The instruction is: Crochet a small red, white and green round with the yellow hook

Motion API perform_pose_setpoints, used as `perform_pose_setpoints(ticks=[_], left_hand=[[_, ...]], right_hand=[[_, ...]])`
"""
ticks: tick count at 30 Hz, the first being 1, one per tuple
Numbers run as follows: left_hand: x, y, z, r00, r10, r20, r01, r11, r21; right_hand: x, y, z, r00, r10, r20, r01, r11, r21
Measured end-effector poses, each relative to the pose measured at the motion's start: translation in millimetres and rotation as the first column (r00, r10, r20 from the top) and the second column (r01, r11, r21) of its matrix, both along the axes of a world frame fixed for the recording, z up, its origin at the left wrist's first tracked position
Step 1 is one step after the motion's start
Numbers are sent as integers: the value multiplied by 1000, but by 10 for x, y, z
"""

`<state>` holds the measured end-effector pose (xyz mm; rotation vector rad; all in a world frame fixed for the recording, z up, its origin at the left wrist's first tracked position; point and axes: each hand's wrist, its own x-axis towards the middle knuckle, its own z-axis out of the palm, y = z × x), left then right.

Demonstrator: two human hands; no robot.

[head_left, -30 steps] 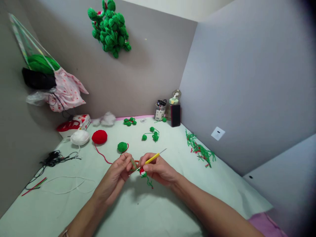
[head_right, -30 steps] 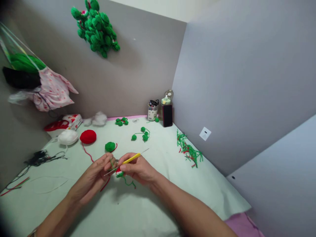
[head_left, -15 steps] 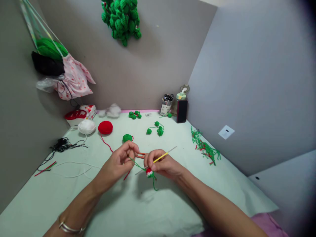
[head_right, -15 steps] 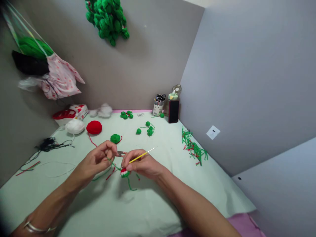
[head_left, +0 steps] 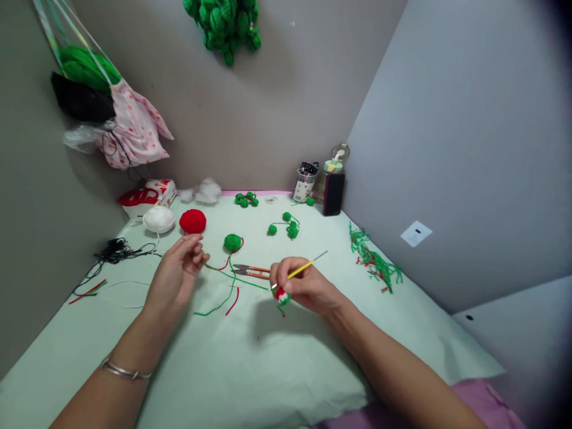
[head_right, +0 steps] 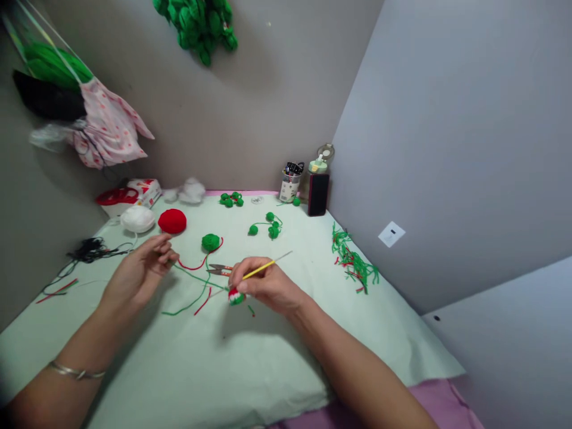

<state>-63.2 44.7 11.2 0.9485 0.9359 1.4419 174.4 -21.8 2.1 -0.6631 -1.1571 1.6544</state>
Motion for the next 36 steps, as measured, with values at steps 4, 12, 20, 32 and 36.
perform_pose_setpoints(ticks=[4, 12, 20, 32, 36], left_hand=[[137, -187, -94, 973, 147, -176, -106, 969, 224], [518, -645, -201, 875, -37, -483, 216, 922, 320], [490, -590, -204, 856, -118, -504, 250, 947, 203], [494, -519, -275, 850, -119, -513, 247, 950, 189], [485, -531, -286, 838, -126, -532, 270, 941, 203]], right_hand=[[37, 50, -5, 980, -198, 35, 199, 979, -43], [-57, 5, 1, 942, -281, 182, 281, 959, 27], [-131, -88, 5, 833, -375, 408, 305, 925, 226], [-128, -96, 2, 785, -408, 467, 324, 912, 251], [-132, -76, -22, 802, -402, 441, 335, 915, 225]])
